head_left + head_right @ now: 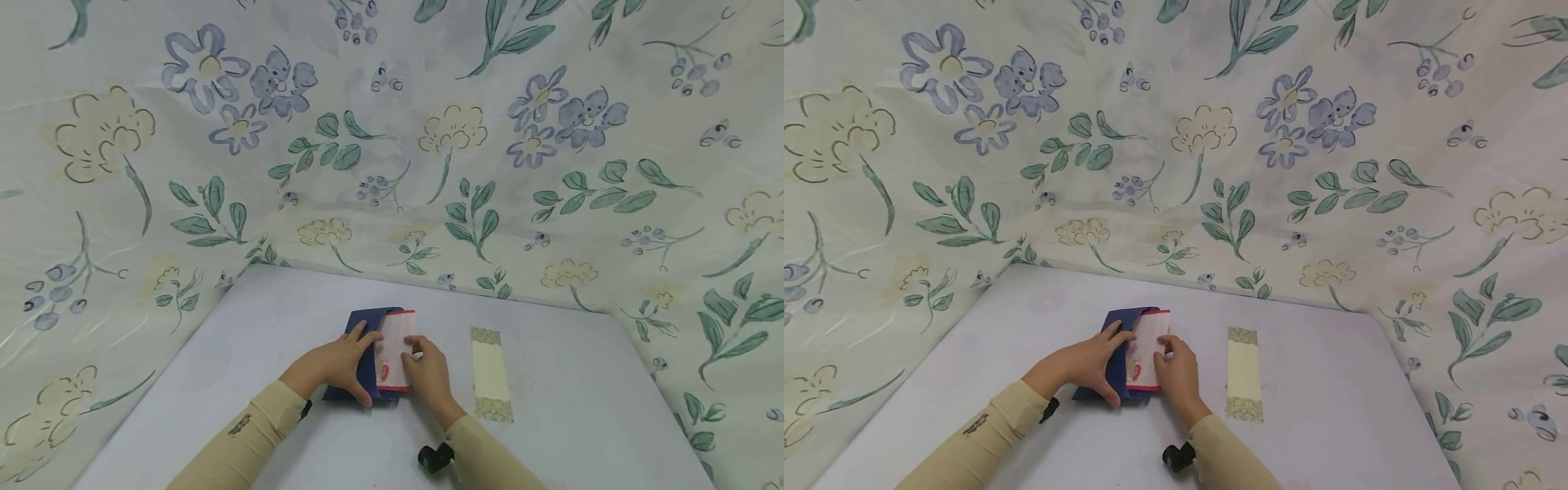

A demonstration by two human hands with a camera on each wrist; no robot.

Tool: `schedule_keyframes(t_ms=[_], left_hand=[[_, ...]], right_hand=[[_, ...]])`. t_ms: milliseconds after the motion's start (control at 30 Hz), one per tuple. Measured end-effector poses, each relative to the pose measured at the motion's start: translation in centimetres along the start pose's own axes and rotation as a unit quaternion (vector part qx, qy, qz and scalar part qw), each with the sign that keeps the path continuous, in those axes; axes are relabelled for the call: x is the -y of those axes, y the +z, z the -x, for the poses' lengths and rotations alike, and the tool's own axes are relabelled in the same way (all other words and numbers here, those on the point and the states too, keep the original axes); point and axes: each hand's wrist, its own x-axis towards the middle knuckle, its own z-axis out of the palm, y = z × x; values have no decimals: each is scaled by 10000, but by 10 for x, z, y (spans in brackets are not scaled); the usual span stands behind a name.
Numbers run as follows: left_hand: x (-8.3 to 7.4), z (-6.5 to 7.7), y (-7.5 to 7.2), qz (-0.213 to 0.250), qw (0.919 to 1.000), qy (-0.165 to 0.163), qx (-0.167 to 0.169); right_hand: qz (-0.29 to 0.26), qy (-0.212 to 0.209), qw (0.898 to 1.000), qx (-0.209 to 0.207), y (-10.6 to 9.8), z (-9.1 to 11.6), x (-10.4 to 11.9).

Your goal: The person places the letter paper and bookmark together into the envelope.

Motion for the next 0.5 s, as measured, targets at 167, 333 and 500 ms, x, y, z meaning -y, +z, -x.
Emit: schedule_keyframes(t_ms=[167, 333, 500], left_hand=[[-1, 0, 1, 9, 10000, -3, 4], [-1, 2, 1, 19, 10000, 10, -33], [0, 2, -1, -20, 10000, 30, -40]], right_hand=[[39, -186, 9998, 11, 5, 0, 1], [17, -77, 9999, 144, 9, 0, 2], [40, -238, 9997, 71, 9, -2, 1]])
